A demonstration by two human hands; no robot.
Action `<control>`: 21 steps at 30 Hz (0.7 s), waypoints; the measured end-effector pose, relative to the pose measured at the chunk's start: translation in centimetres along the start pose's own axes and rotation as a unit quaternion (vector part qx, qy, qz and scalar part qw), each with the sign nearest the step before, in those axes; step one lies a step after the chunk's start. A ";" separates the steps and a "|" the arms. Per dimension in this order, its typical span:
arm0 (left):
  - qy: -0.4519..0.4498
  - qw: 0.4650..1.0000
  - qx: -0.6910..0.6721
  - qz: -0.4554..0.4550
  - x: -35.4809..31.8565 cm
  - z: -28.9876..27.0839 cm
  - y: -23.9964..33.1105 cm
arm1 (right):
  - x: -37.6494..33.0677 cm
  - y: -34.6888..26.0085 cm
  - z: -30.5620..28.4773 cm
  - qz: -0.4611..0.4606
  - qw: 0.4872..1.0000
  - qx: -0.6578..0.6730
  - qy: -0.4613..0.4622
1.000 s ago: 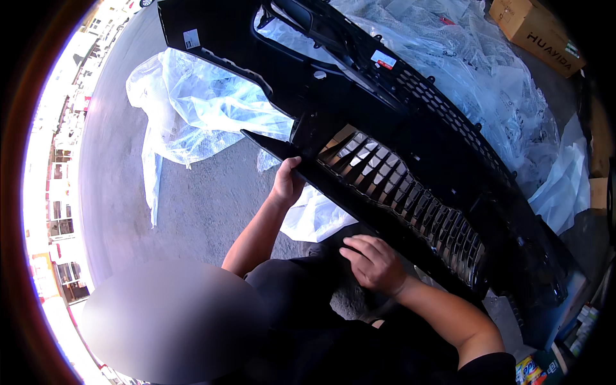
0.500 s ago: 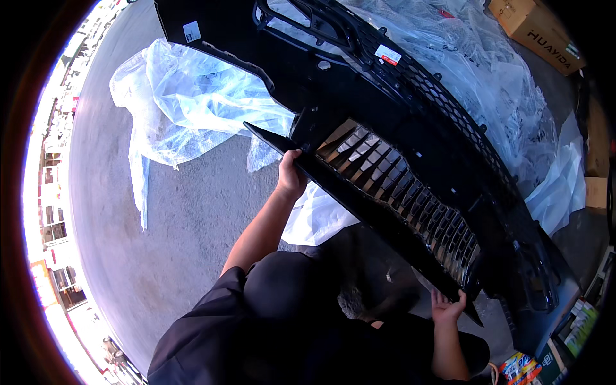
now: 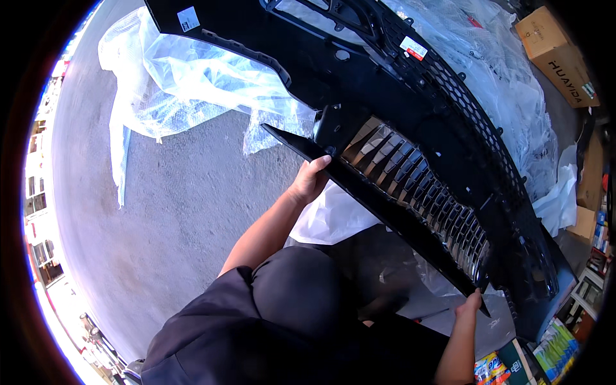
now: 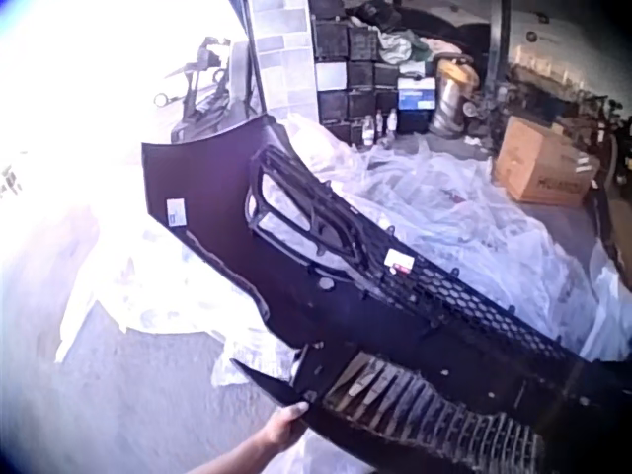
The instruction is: The person assembles components onto a car bumper, using a screwdriver to secure a black trim piece and manually aligning the silver grille.
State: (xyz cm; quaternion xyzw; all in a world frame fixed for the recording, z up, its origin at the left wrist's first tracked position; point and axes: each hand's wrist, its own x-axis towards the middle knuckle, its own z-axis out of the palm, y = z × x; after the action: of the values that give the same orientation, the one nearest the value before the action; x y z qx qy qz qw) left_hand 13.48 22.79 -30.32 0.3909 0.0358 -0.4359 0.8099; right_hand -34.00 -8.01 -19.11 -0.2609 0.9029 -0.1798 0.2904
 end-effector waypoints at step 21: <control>0.039 0.992 0.078 -0.086 8.1 1.3 7.2 | 19.7 20.7 -23.9 -0.023 0.994 0.008 -0.109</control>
State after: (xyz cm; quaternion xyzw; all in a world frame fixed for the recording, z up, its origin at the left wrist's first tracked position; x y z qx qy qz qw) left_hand 23.40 18.73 -28.36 0.4653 0.0664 -0.4897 0.7343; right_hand -70.06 1.37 -19.07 -0.2970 0.8585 -0.1637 0.3847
